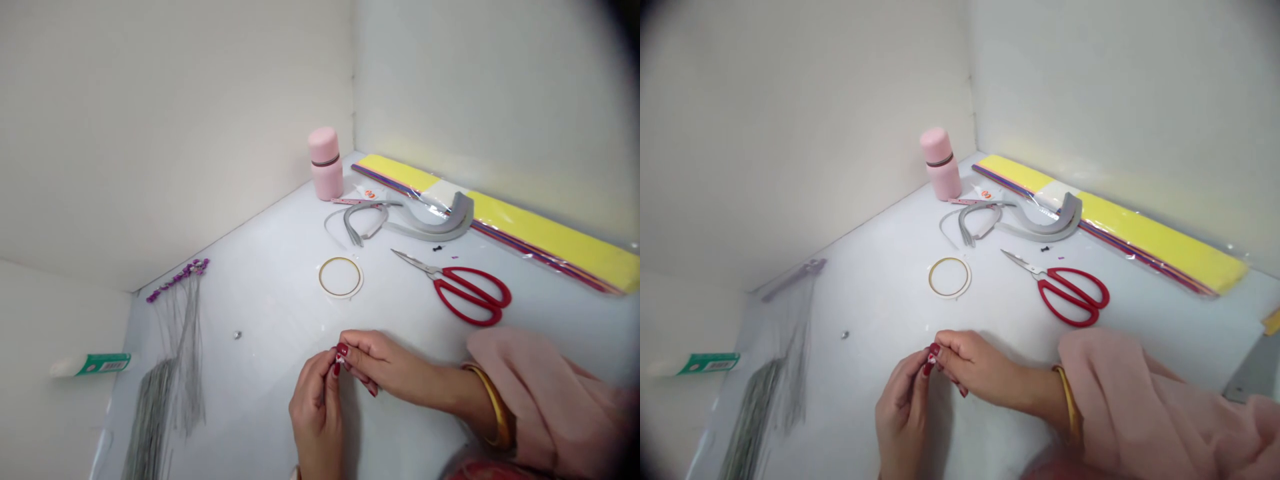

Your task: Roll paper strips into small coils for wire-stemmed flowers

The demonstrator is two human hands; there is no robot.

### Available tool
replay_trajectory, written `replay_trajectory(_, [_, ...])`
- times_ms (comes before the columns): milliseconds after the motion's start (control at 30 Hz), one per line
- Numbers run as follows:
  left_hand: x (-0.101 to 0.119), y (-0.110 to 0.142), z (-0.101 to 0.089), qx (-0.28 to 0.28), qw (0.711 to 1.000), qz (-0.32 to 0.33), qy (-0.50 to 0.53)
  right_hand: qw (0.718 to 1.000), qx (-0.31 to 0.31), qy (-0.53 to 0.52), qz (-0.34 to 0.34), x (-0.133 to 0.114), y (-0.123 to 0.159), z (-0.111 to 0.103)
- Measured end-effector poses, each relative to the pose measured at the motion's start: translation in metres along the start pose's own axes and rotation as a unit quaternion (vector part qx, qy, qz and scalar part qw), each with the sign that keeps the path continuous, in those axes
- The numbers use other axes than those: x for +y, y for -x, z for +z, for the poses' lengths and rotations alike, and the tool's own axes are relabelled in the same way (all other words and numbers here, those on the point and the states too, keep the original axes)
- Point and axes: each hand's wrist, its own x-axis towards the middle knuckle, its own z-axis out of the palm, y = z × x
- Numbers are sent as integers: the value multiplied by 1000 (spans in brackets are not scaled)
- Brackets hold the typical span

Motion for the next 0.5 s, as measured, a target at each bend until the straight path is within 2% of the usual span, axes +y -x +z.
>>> replay_trajectory(133, [-1,3,3,29,995,65,-69,994,-3,-104,27,3,2,8])
replay_trajectory(233, [0,4,4,45,991,77,-104,985,16,-165,46,3,4,16])
replay_trajectory(500, [1,5,10,44,996,12,-73,973,78,-211,48,9,6,33])
